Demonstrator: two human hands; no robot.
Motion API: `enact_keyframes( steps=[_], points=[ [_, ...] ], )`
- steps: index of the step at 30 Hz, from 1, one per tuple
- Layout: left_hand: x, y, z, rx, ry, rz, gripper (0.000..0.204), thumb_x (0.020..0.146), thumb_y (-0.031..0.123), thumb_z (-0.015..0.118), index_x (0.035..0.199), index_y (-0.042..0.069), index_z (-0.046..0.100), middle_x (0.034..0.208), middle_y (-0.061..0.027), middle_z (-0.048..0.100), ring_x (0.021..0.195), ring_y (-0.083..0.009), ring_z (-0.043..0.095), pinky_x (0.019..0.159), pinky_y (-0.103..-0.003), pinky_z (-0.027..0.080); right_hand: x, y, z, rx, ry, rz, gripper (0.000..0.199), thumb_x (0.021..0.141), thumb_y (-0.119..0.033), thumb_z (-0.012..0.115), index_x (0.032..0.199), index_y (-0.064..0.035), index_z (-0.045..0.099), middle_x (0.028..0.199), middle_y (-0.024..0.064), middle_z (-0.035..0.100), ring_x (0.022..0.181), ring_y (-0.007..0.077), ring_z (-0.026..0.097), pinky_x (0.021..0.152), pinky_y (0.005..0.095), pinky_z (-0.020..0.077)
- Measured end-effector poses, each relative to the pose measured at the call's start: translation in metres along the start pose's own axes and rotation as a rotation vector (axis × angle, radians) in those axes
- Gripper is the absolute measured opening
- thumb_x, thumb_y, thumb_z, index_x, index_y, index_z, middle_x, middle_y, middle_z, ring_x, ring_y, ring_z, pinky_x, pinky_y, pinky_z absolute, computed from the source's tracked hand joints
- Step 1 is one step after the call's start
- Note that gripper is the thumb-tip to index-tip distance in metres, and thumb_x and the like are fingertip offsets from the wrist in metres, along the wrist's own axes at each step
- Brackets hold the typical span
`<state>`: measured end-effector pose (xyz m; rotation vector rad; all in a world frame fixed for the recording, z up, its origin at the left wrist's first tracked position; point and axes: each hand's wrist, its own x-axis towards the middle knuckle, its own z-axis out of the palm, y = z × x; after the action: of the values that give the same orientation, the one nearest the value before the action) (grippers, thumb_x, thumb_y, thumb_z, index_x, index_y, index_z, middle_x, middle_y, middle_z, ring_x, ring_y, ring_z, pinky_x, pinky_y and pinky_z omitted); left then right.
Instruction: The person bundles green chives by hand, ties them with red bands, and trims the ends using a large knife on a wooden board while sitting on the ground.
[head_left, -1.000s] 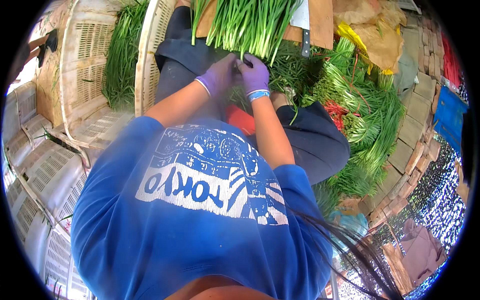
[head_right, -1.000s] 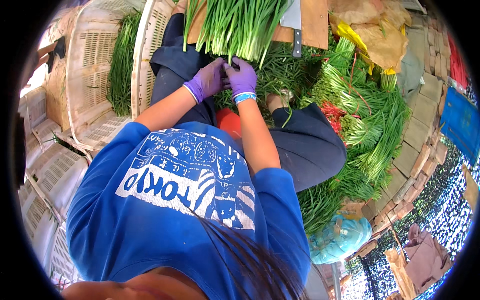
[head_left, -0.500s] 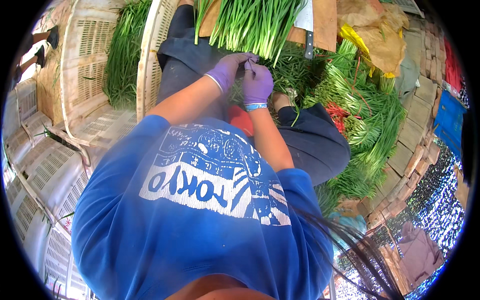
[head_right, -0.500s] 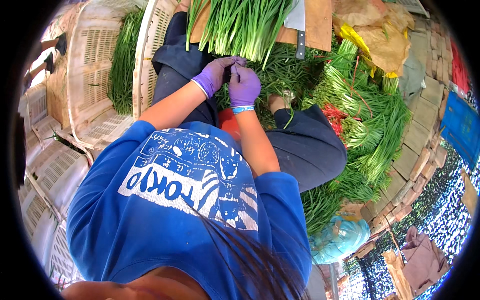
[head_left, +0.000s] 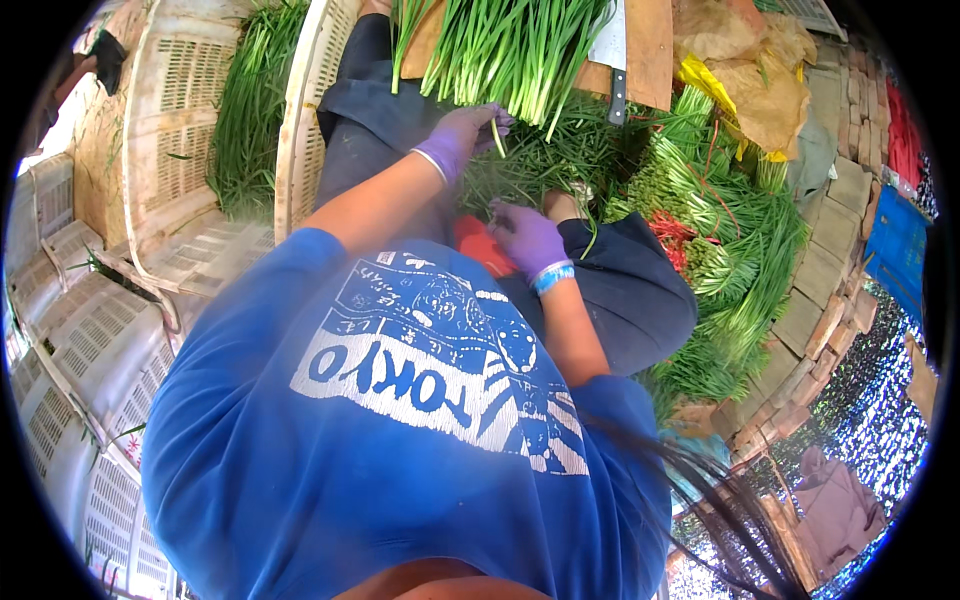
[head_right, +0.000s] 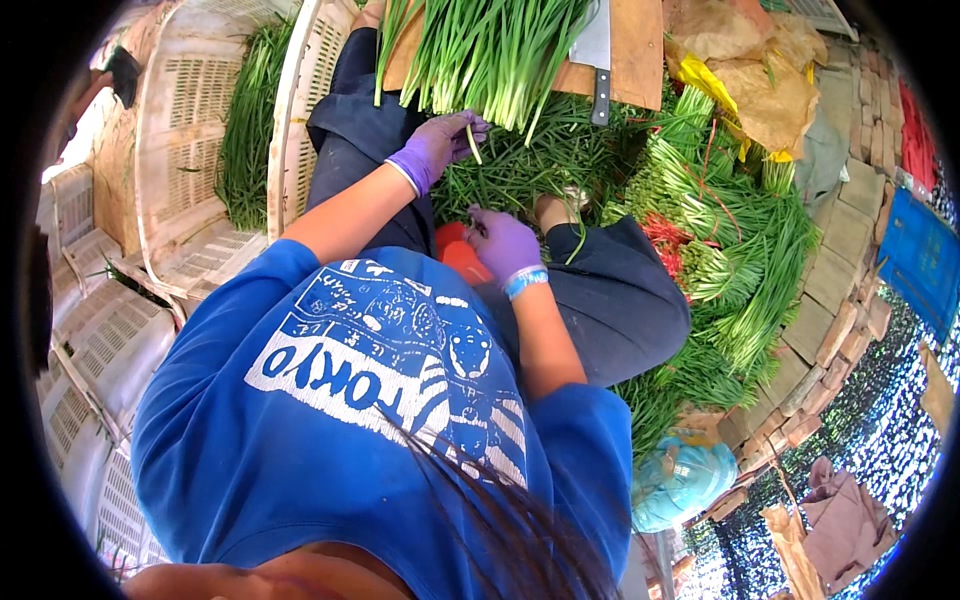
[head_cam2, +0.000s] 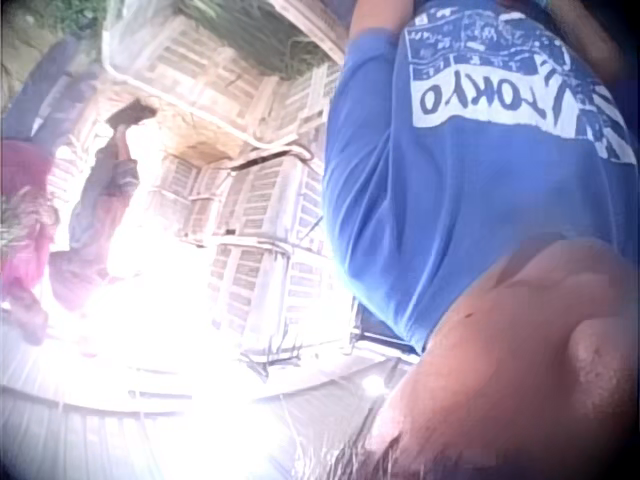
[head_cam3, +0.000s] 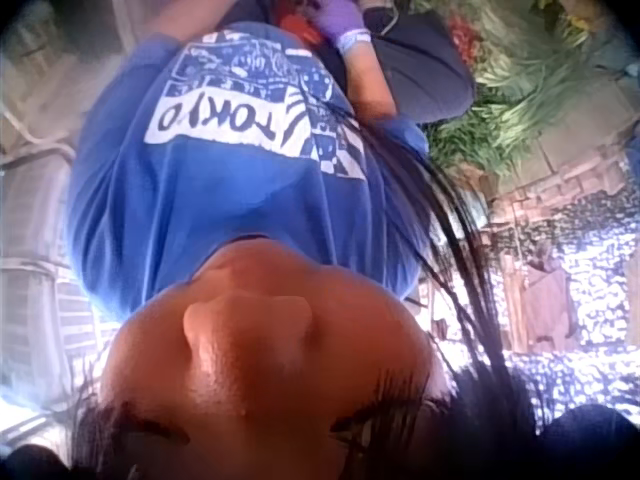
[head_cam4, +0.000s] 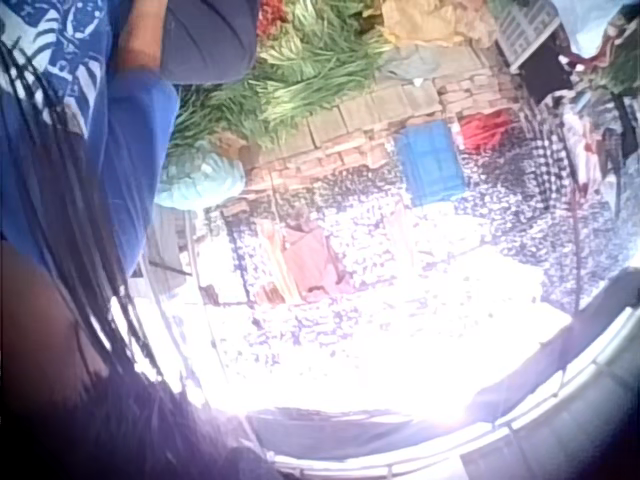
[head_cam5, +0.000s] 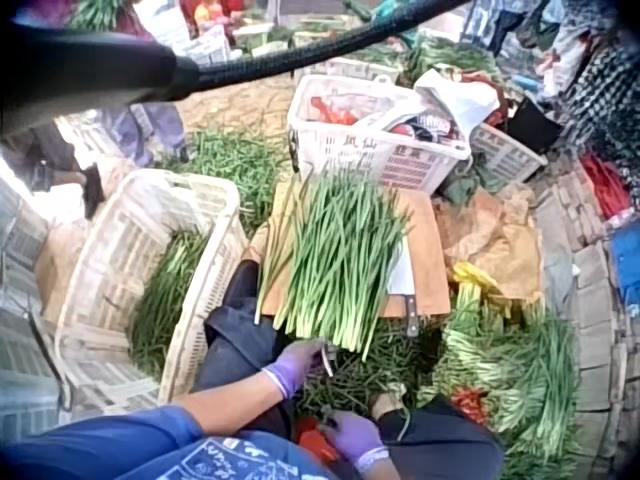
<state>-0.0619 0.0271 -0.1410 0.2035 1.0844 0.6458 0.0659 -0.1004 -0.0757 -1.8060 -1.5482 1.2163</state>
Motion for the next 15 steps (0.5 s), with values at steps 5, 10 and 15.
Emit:
enact_keyframes(
  steps=[5, 10, 15],
  points=[
    [-0.001, 0.002, 0.023, -0.052, 0.083, 0.071, 0.027, 0.087, 0.027, 0.048, 0.102, 0.006, 0.053, 0.088, -0.0089, 0.059, 0.085, -0.0199, 0.058, 0.076, -0.029, 0.044, 0.076, -0.005, 0.010, -0.690, -0.551, -0.059, 0.037, 0.072, -0.035, 0.059, 0.099, -0.0090, 0.058, 0.094, 0.0167, 0.060, 0.088, 0.0317, 0.057, 0.077, 0.0403, 0.0452],
    [-0.053, 0.000, -0.018, 0.609, 0.112, 0.365, 0.036, 0.085, 0.028, 0.052, 0.108, 0.001, 0.054, 0.097, -0.0089, 0.060, 0.086, -0.0117, 0.054, 0.080, -0.026, 0.042, 0.128, 0.003, 0.018, -0.760, -0.518, -0.136, 0.026, 0.075, -0.030, 0.054, 0.094, -0.0152, 0.064, 0.092, 0.0113, 0.062, 0.084, 0.0285, 0.059, 0.076, 0.0391, 0.0463],
    [-0.067, 0.051, -0.053, 1.111, 0.276, 0.734, 0.030, 0.082, 0.017, 0.056, 0.106, -0.001, 0.056, 0.088, -0.0090, 0.063, 0.075, -0.0131, 0.061, 0.069, -0.025, 0.047, 0.114, -0.023, 0.004, -0.247, -0.373, -0.114, 0.031, 0.077, -0.030, 0.051, 0.100, -0.0127, 0.062, 0.093, 0.0111, 0.061, 0.085, 0.0301, 0.057, 0.077, 0.0375, 0.0454]
  ],
)
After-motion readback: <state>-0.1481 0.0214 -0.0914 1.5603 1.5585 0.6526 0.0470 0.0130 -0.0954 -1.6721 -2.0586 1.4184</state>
